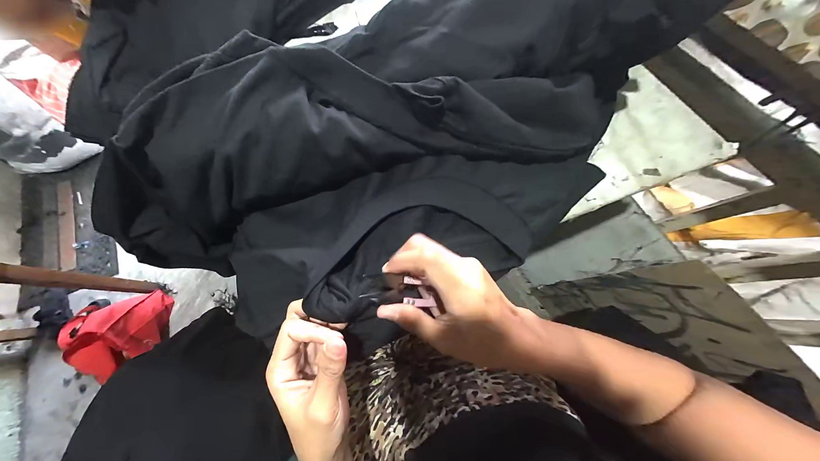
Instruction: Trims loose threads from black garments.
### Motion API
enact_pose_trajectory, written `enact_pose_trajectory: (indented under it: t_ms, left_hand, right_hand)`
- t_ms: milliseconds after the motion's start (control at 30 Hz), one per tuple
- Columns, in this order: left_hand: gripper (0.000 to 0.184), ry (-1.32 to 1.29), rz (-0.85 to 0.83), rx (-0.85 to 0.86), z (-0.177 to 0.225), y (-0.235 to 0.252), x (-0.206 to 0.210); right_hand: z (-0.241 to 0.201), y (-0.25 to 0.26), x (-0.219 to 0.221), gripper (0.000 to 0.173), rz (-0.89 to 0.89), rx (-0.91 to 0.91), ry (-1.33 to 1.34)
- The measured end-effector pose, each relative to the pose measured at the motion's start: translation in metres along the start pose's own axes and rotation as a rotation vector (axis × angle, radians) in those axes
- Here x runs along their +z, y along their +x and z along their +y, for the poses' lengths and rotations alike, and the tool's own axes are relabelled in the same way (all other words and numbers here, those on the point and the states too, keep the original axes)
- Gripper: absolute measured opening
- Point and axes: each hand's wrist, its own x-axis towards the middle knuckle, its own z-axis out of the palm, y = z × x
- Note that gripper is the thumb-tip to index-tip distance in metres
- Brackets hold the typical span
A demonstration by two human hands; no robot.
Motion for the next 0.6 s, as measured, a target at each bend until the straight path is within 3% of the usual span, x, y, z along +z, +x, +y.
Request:
enact_pose_trajectory:
  t_ms: [67, 133, 233, 300, 400, 500, 600]
  left_hand:
    - [0.01, 0.208, 0.04, 0.058, 0.004, -0.006, 0.007]
    - [0.009, 0.475, 0.03, 0.198, 0.018, -0.021, 0.017]
    - [0.008, 0.443, -0.105, 0.287, 0.049, -0.044, 0.018]
    - [0.009, 0.543, -0.045, 0.303, 0.051, -0.039, 0.014]
    - [0.014, 0.755, 0.11, 0.354, 0.024, -0.014, 0.004]
    - [0.03, 0.834, 0.119, 0.314, 0.014, -0.006, 0.004]
    - [0.018, 0.81, 0.111, 0.347, 0.01, -0.006, 0.004]
  right_hand:
    - [-0.005, 0.006, -0.004, 0.026, -0.121, 0.167, 0.351]
    - [-0.009, 0.011, -0.006, 0.029, -0.348, 0.371, 0.868]
    - [-0.007, 0.008, -0.002, 0.04, -0.469, 0.555, 1.339]
    - [0.003, 0.001, 0.001, 0.049, -0.498, 0.561, 1.497]
    - [0.005, -0.002, 0.002, 0.055, -0.482, 0.502, 1.428]
    - [0.0, -0.004, -0.002, 0.071, -0.485, 0.42, 1.247]
    - [0.0, -0.009, -0.004, 0.066, -0.469, 0.181, 0.955]
